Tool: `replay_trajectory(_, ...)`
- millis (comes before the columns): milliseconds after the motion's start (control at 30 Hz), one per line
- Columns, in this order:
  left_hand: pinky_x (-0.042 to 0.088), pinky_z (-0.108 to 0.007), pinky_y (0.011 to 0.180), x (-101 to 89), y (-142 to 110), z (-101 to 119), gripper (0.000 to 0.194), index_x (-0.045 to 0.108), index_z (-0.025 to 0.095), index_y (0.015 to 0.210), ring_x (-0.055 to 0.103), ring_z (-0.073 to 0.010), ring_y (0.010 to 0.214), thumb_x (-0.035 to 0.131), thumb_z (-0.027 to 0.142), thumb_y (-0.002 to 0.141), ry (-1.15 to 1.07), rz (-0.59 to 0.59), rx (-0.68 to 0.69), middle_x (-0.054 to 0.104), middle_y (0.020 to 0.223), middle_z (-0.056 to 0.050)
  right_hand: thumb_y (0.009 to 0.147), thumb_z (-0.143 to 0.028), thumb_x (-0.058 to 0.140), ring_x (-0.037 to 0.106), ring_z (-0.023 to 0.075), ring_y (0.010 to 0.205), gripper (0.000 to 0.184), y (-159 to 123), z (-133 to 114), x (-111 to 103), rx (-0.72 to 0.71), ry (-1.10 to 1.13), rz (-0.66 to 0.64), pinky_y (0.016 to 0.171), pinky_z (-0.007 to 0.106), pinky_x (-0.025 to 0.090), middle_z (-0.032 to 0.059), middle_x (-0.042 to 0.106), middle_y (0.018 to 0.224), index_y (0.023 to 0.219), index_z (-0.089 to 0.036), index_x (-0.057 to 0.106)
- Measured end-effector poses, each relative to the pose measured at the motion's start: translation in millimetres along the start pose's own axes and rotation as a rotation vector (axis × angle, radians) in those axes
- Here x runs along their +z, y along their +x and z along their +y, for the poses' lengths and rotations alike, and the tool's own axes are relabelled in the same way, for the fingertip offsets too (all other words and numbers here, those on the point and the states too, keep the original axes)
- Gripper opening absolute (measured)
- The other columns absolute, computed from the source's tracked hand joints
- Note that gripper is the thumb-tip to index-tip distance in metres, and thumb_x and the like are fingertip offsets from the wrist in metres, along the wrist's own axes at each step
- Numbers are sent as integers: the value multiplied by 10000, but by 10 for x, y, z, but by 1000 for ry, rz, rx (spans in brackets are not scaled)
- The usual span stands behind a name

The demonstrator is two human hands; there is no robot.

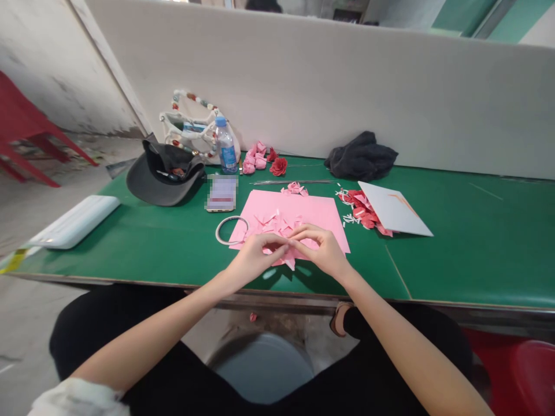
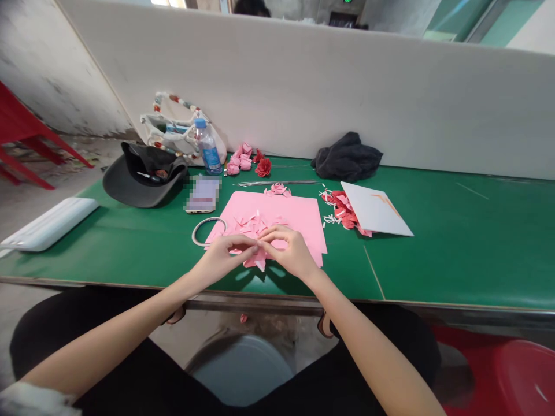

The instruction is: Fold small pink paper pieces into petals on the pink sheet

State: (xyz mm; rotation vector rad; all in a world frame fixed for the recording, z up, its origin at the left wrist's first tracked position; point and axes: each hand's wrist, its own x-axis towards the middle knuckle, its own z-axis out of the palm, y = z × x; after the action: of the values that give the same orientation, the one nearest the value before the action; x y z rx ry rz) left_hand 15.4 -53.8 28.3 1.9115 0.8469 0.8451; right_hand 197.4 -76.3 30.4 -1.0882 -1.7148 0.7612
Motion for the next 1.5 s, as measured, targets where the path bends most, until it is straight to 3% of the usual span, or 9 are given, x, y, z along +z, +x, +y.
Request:
replay_trajectory(300,556,-284,714,-7,7,-14,184,722,148,887,677,-176,769,588,258,823,-71,-29,-10,739,876,-69,795,-338,642,638,182,880,162,33,90,-77,111,203,-119,813,338,515,61,692,921,806,-208,738)
replay_trajectory(567,529,-251,678,13,-5,-9,171,716,160,917,672,-163,752,579,198,822,80,36,59,739,855,-57,755,-338,684,646,185,879,156,13,75,-28,159,238,-69,822,335,520,66,685,913,801,-201,742)
replay_trajectory(767,525,-261,704,16,-27,-1,172,715,178,904,672,-166,772,565,180,821,157,43,84,739,864,-46,768,-319,670,647,195,877,131,19,46,-12,98,133,-53,826,352,517,67,692,889,784,-206,735)
replay_trajectory(1067,536,-251,703,34,-23,-38,165,714,160,885,679,-164,766,562,191,827,63,42,37,741,863,-44,788,-183,611,625,201,820,102,-47,35,56,-159,-277,53,799,373,480,43,691,833,756,-231,696)
replay_trajectory(1267,535,-245,682,28,-2,-28,170,711,147,891,670,-158,751,560,185,825,71,54,16,736,873,-53,815,-208,602,646,193,840,118,-22,18,18,-59,-131,44,809,350,496,49,698,861,751,-219,700)
replay_trajectory(1500,528,-242,689,30,-28,-27,179,706,156,915,667,-153,753,550,181,832,112,54,50,735,869,-49,811,-213,614,648,192,835,115,-31,-9,56,-24,-112,60,839,347,486,46,697,844,726,-211,691)
